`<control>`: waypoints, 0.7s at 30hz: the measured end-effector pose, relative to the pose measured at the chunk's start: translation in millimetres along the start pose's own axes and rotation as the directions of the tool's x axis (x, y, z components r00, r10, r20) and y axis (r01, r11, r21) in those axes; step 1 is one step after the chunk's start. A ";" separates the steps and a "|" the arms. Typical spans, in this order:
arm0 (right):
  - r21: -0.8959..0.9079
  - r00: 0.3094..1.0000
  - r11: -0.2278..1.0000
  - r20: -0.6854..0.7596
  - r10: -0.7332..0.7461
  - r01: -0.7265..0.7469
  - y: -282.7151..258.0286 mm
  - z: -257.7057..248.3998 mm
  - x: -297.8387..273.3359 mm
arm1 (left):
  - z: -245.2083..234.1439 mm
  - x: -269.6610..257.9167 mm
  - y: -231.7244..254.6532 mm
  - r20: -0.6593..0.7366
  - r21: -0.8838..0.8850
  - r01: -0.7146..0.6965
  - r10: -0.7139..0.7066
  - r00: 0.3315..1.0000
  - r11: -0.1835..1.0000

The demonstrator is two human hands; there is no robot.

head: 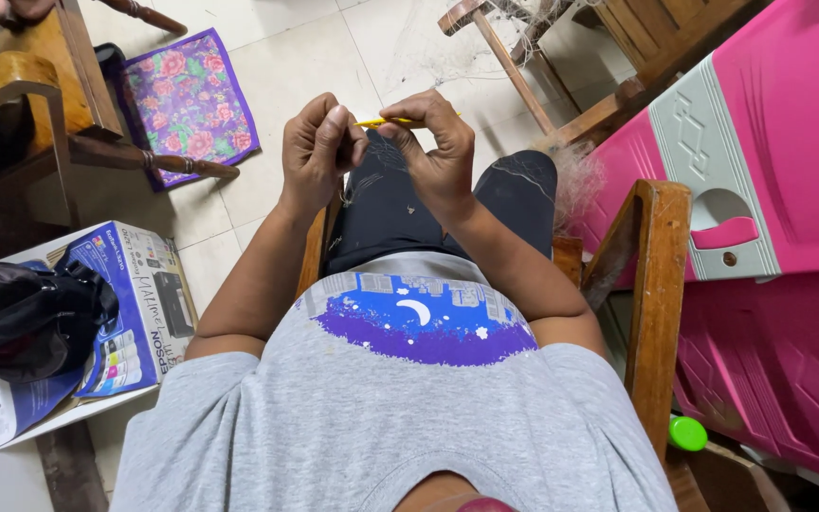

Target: Repairing a fishing net using a yellow plastic shuttle tool

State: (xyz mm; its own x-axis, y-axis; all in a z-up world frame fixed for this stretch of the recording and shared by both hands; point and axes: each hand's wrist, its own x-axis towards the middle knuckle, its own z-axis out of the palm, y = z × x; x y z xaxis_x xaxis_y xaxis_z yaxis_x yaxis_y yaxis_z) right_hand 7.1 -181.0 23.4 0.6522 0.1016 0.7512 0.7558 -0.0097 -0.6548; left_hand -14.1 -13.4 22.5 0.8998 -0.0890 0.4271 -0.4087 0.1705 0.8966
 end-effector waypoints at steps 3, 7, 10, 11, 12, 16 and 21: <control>0.064 0.998 0.997 -0.035 0.052 -0.050 0.5 2.7 -6.8 | -2.2 -2.3 -7.1 0.018 0.022 0.023 -0.023 1.000 1.000; 0.152 1.000 0.988 -0.011 -0.016 0.017 -3.9 7.8 -6.4 | 4.1 -0.2 -7.0 0.018 0.037 0.014 -0.014 1.000 0.999; 0.113 0.962 0.956 -0.065 -0.266 0.272 -7.2 11.1 0.8 | 4.8 2.3 -16.2 0.008 0.008 -0.116 0.116 0.993 0.993; 0.088 0.962 0.958 -0.053 -0.268 0.272 -9.4 11.2 2.5 | 6.1 2.5 -13.4 0.018 0.050 -0.109 0.109 0.994 0.993; 0.064 0.962 0.961 -0.042 -0.268 0.271 -11.7 11.4 3.6 | 7.3 2.2 -10.8 0.027 0.093 -0.102 0.100 0.995 0.990; -0.089 0.986 0.996 -0.162 -0.037 0.023 -26.9 8.5 -14.9 | 4.8 -0.8 0.3 0.054 0.202 -0.027 0.016 0.998 0.979; 0.217 0.916 0.920 -0.311 -0.252 0.327 -47.7 -11.1 -26.4 | -4.2 2.0 -8.1 0.114 0.343 -0.239 0.213 0.971 0.909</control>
State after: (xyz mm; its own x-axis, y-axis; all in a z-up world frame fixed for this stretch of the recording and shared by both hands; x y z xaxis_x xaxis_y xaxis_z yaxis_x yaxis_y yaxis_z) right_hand -45.5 -194.2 35.7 0.4255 -0.2136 0.8794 0.8954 0.2401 -0.3750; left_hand -8.3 -10.8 15.6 0.7691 -0.1616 0.6184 -0.6388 -0.1600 0.7526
